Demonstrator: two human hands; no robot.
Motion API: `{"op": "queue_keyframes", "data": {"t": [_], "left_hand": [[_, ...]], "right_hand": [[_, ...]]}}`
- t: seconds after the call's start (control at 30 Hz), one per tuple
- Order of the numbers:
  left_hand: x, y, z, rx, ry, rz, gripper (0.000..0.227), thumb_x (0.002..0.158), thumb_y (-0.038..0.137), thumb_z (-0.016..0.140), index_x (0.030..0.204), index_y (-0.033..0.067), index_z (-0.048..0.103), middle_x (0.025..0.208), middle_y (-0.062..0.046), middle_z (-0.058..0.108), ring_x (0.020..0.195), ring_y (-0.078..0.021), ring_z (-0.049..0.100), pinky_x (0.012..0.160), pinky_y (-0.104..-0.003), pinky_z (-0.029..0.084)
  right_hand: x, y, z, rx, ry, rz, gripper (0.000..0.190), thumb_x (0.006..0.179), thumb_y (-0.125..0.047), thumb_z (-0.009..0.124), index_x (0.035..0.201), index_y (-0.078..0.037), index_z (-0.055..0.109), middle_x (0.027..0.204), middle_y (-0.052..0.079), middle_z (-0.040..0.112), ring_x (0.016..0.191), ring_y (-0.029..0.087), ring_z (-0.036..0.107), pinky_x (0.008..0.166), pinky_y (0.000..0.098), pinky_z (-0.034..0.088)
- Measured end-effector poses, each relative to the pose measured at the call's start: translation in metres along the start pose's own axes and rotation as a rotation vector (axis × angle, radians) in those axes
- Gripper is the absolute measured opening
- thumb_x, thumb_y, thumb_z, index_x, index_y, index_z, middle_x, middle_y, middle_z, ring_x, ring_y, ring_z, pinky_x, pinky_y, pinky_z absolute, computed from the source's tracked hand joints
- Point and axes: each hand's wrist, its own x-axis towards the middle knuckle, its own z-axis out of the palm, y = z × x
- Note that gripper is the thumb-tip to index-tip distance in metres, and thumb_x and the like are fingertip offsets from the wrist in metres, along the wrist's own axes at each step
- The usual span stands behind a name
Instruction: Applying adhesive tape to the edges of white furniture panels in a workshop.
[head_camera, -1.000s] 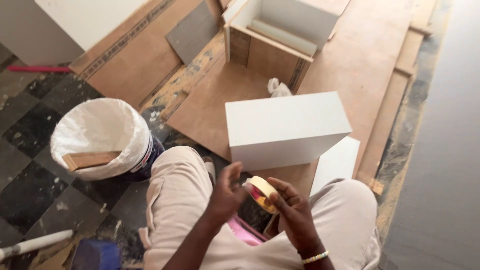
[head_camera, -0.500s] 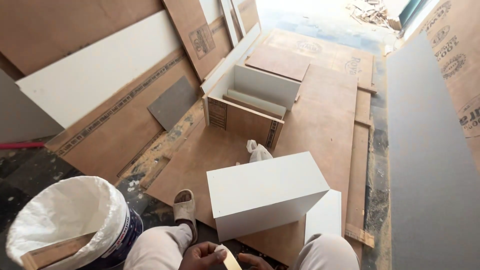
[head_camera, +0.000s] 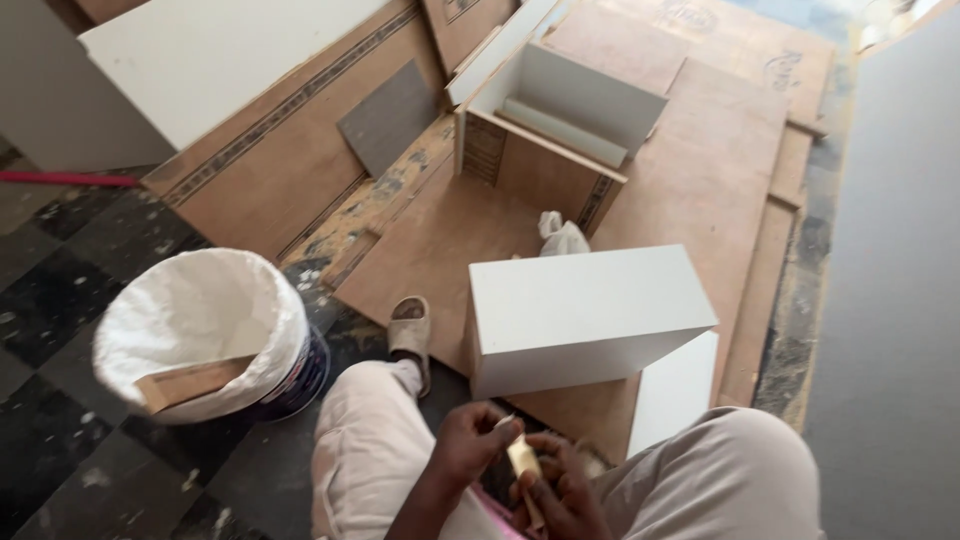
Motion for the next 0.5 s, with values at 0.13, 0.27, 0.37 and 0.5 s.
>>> {"op": "queue_keyframes", "data": {"t": [0.13,0.27,0.37,0.5], "left_hand": [[0.011,0.046,0.0,0.405,0.095,0.152,0.029,0.085,0.027,0.083,0.072,0.0055,0.068,0.063,-0.003,0.066,0.057,-0.0112,0.057,0.053,-0.03,0.047],[0.061,0.067,-0.004,0.8,0.137,0.335,0.029,0.085,0.031,0.083,0.073,0.0071,0.07,0.073,-0.005,0.068,0.072,-0.0194,0.066,0.066,-0.038,0.052],[0.095,0.077,-0.01,0.943,0.146,0.48,0.026,0.083,0.029,0.084,0.074,0.0081,0.071,0.076,-0.006,0.07,0.083,-0.0238,0.066,0.075,-0.042,0.052],[0.129,0.067,-0.018,0.981,0.161,0.654,0.021,0.074,0.024,0.086,0.07,0.0088,0.072,0.079,-0.005,0.073,0.099,-0.027,0.066,0.084,-0.044,0.052]], "right_hand": [[0.015,-0.022,0.019,0.103,0.168,-0.008,0.045,0.094,-0.012,0.059,0.134,0.001,0.043,0.078,0.014,0.069,0.048,0.02,0.058,0.042,0.0318,0.048],[0.052,-0.057,0.035,0.043,0.272,0.115,0.05,0.098,-0.015,0.058,0.143,-0.001,0.04,0.079,0.011,0.068,0.054,0.013,0.058,0.048,0.027,0.049],[0.088,-0.054,0.036,0.15,0.293,0.183,0.049,0.1,-0.016,0.056,0.144,0.0,0.042,0.08,0.009,0.065,0.055,0.011,0.057,0.05,0.0261,0.05],[0.129,-0.019,0.028,0.201,0.306,0.245,0.036,0.101,-0.017,0.054,0.135,-0.002,0.056,0.077,0.004,0.061,0.054,0.008,0.053,0.047,0.0262,0.048]]}}
